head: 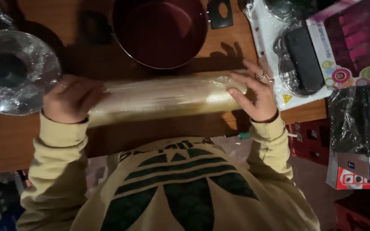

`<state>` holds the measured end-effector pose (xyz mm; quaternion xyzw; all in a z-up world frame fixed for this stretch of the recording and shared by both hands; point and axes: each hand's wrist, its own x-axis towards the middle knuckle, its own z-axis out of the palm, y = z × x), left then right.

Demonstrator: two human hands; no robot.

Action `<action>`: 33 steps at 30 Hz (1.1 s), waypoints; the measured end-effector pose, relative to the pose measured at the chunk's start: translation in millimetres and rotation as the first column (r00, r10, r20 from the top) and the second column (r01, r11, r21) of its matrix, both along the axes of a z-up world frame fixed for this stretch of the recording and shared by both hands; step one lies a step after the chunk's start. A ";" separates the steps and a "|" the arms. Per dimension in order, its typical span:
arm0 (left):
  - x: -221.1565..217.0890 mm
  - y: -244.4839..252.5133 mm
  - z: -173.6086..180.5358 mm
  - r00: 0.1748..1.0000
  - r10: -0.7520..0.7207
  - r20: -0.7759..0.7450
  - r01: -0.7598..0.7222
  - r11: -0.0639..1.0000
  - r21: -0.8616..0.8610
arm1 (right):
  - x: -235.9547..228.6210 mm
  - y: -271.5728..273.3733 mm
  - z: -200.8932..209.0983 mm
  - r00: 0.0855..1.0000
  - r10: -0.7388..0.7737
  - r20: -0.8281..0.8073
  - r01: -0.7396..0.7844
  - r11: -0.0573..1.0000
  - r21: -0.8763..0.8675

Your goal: The person is wrapping kitchen pots with plastic stretch film for storage or transport.

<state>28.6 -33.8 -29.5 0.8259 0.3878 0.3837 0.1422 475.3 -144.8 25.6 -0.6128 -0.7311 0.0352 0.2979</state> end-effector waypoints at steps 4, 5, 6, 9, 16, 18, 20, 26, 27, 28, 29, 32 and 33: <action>0.0 3.5 1.5 1.000 -0.001 -0.011 0.002 0.998 0.062 | 5.7 5.5 -10.9 0.930 0.063 -0.362 -0.111 0.987 -0.113; -0.1 3.9 3.6 1.000 0.008 -0.011 -0.007 0.998 0.062 | 5.6 5.9 -11.8 0.929 0.072 -0.363 -0.121 0.986 -0.113; -0.2 4.6 5.9 0.999 -0.007 -0.038 0.010 0.995 0.094 | 5.4 5.7 -12.9 0.941 0.070 -0.331 -0.108 0.989 -0.097; 1.3 6.9 16.7 0.996 -0.035 -0.081 0.045 0.991 0.127 | 4.9 2.8 -14.8 0.942 0.073 -0.328 -0.101 0.992 -0.070; -4.7 11.8 21.2 0.993 -0.100 -0.069 0.106 0.990 0.093 | 27.6 -13.4 -46.9 0.680 -0.019 -0.733 -0.102 0.988 -0.120; -3.5 11.0 33.5 0.989 -0.126 -0.071 0.134 0.985 0.112 | 21.9 -16.7 -39.2 0.679 -0.011 -0.734 -0.096 0.990 -0.103; -3.1 9.6 45.4 0.986 -0.152 -0.073 0.161 0.978 0.132 | 18.0 -20.6 -32.9 0.678 -0.002 -0.735 -0.091 0.992 -0.086; -10.3 7.0 69.1 0.983 -0.183 -0.020 0.182 0.983 -0.015 | 13.2 -28.2 -19.5 0.610 -0.011 -0.793 -0.060 0.996 -0.060; -11.4 7.3 72.0 0.983 -0.184 -0.024 0.184 0.983 0.002 | 12.9 -28.5 -17.4 0.599 0.013 -0.801 -0.074 0.996 -0.040; -12.2 7.5 74.9 0.982 -0.184 -0.028 0.185 0.983 0.020 | 12.9 -29.1 -15.0 0.588 0.037 -0.808 -0.089 0.996 -0.019; -12.0 6.4 78.7 0.982 -0.185 -0.027 0.186 0.982 0.021 | 13.9 -29.9 -14.0 0.589 0.037 -0.807 -0.088 0.996 -0.018; -12.5 3.3 89.3 0.978 -0.208 0.011 0.207 0.977 0.050 | 15.9 -31.9 -11.7 0.635 0.044 -0.771 -0.088 0.996 -0.015; -13.2 2.3 91.5 0.978 -0.209 0.008 0.209 0.978 0.029 | 15.9 -33.6 -11.6 0.613 0.032 -0.789 -0.088 0.996 -0.029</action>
